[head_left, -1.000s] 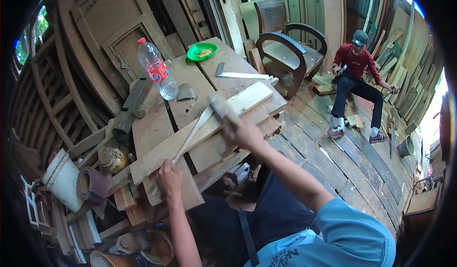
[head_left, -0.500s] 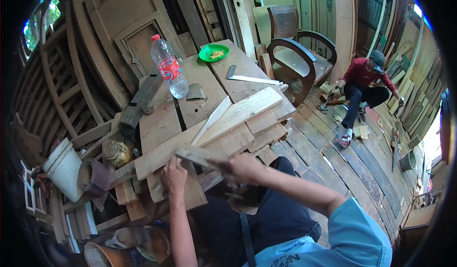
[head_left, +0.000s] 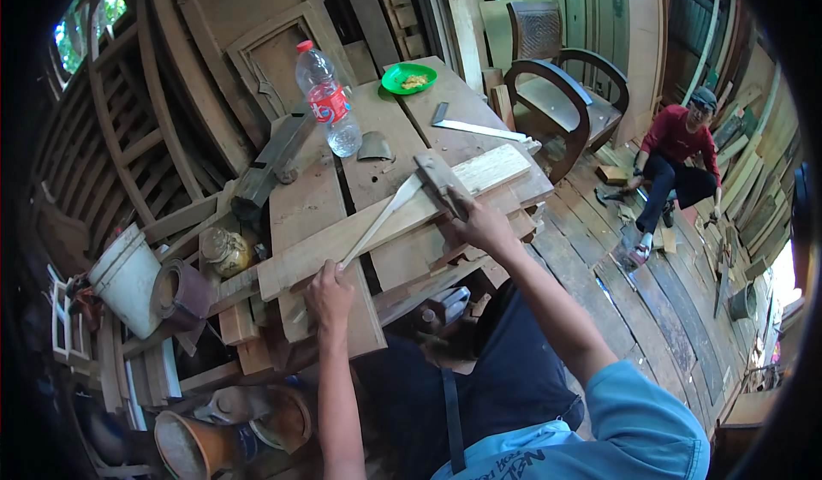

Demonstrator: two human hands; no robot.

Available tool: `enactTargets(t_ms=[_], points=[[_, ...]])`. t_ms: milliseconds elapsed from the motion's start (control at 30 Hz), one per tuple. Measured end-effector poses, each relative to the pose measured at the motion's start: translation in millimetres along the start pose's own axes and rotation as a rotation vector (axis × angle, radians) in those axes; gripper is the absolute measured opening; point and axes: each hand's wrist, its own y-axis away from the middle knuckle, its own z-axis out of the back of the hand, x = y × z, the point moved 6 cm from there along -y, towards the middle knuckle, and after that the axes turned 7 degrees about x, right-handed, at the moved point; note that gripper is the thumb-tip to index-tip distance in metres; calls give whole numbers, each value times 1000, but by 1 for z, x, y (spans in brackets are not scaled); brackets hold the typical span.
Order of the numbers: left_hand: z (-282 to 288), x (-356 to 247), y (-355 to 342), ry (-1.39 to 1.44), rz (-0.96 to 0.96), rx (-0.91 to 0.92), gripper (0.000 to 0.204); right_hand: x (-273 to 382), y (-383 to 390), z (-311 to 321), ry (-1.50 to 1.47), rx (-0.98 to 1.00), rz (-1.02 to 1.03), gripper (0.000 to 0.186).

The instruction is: Shaping a piece of wood using a hand plane.

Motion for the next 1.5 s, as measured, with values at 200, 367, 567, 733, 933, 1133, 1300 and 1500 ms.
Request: enactTargets(t_ms=[200,367,567,733,933,1133,1300,1500], points=[[2,22,8,-50,23,14,14,85,69,-50,198,481,326,56],[-7,10,1,-20,14,37,14,5,-3,-11,-73,33,7,59],[-6,24,3,-95,33,80,15,52,38,-37,163,335,213,60],[-4,8,-1,-12,-10,16,15,34,20,-9,6,212,80,59],[-7,25,5,-104,38,61,15,70,45,-28,78,457,255,58],[-2,14,2,-93,42,47,18,26,-2,-17,77,230,2,55],[1,18,5,-97,45,59,18,53,25,-37,167,315,260,54],[-6,13,0,-34,31,29,17,25,6,-45,-194,194,67,51]])
